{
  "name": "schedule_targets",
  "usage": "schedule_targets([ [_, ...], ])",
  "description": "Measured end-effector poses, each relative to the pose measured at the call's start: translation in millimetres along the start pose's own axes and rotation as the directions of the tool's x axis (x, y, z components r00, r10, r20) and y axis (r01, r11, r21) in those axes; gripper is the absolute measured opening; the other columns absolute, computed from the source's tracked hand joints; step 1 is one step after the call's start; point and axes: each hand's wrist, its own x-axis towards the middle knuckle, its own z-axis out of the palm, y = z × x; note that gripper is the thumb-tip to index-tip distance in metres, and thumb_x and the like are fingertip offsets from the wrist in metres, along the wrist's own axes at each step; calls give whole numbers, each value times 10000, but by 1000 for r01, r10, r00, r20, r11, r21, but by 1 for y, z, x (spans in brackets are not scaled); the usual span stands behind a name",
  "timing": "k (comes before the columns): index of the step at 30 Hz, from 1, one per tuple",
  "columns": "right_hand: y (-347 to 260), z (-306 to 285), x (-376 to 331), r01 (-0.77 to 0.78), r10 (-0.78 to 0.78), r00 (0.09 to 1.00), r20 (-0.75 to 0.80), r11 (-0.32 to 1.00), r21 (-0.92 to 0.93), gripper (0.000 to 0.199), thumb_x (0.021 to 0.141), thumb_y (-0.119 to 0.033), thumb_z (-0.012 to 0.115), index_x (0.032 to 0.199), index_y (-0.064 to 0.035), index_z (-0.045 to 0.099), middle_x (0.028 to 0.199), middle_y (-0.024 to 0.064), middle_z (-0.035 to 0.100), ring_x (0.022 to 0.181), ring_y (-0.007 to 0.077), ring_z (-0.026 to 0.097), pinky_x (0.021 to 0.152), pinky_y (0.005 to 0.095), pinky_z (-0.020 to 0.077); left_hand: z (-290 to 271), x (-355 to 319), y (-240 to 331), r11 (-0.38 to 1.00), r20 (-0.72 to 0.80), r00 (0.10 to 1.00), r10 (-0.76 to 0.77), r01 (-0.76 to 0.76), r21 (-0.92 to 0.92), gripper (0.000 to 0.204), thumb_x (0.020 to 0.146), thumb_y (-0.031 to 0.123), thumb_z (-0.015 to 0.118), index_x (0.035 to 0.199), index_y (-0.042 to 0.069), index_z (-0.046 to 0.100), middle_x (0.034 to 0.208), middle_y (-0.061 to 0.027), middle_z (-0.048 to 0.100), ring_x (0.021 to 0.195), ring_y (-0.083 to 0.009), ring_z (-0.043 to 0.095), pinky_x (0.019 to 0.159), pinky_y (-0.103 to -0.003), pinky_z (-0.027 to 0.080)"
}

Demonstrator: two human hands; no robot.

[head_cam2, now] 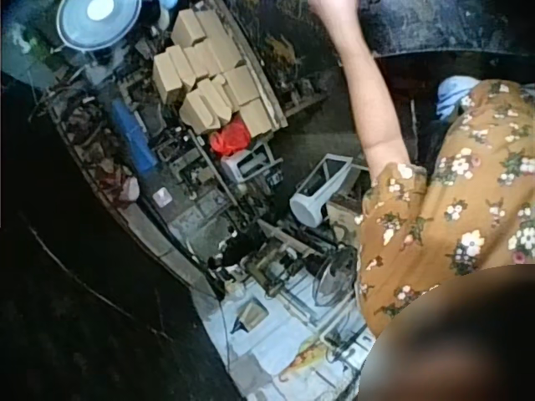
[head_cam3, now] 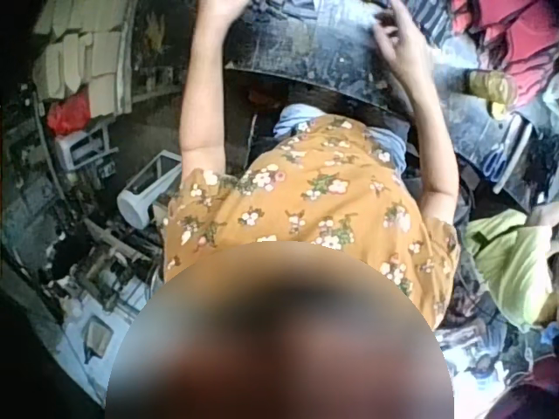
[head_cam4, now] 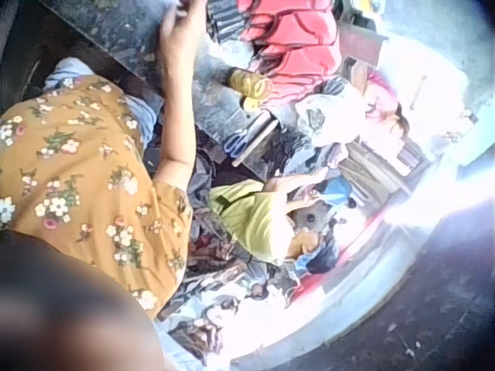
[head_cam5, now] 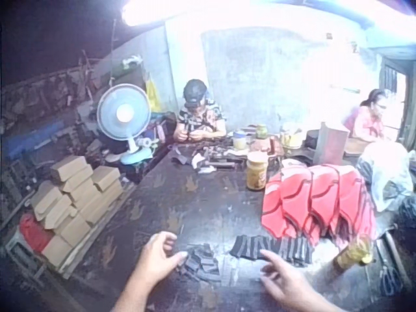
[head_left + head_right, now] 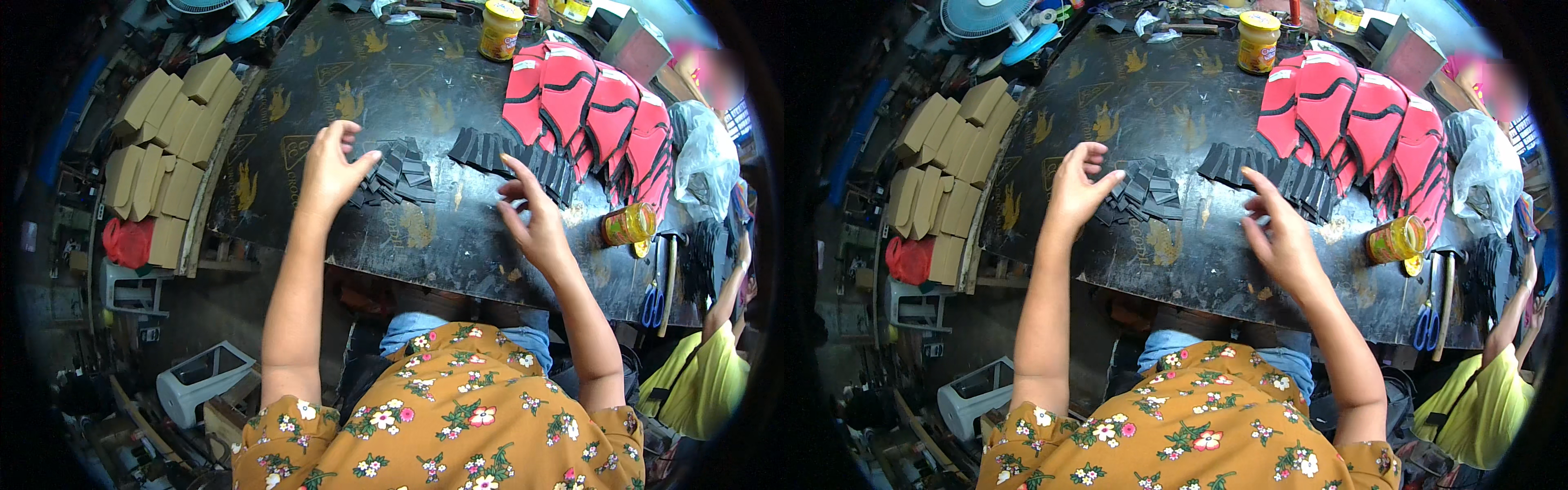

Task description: The person repeatedly picks small black rectangular pieces from a pile on a worktable, aligns them with other pieces, and places them into a growing stack. The person handles the pieces by hand without visible tools. The workspace contains red patterned items and cardboard boxes.

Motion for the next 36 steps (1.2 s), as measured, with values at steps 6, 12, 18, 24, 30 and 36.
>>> schedule_targets([
  [6,-32,52,72,353,-328,916,231,932,-76,937,829,0,833,1666,-97,424,1648,148,527,1457,353,555,1228,449,441,-19,-9,-20,999,159,987,-13,8,36,649,842,274,913,1384,21,660,1327,-185,694,1177,-316,704,1012,-443,582],
  [12,-28,97,96,512,-463,836,296,851,-118,1140,739,-209,953,1708,-160,354,1708,132,457,1580,423,399,1293,537,343,-24,-50,-26,979,149,974,-172,151,138,660,777,208,953,1344,5,684,1192,-169,728,1012,-264,731,910,-387,603],
  [18,-17,132,98,469,-396,857,331,865,-178,1313,670,-513,983,1740,-240,272,1714,181,429,1598,491,338,1265,699,291,1,-55,-33,988,95,983,-154,153,16,758,693,122,994,1366,-9,671,1190,-169,721,985,-249,737,905,-376,622],
  [24,-8,142,87,483,-416,861,292,848,-218,1259,735,-584,919,1742,-200,267,1684,213,462,1563,506,380,1237,728,306,27,-55,-39,945,80,964,-254,265,-191,831,701,110,1009,1415,-62,620,1154,-128,721,929,-147,697,855,-321,620],
  [30,-11,131,70,467,-426,850,309,882,-69,1002,909,-322,788,1743,-155,257,1748,156,378,1593,466,360,1284,693,243,33,-62,-31,906,33,962,-271,267,-329,810,762,186,984,1426,-65,593,1177,-168,712,895,-172,751,801,-334,626],
  [36,-14,115,67,271,-318,937,144,923,273,876,913,61,541,1730,-119,280,1618,250,535,1521,391,511,1286,486,351,-5,-28,-23,992,5,994,-109,108,62,792,763,409,981,1369,9,666,1403,-216,655,1257,-337,676,1050,-454,561],
])
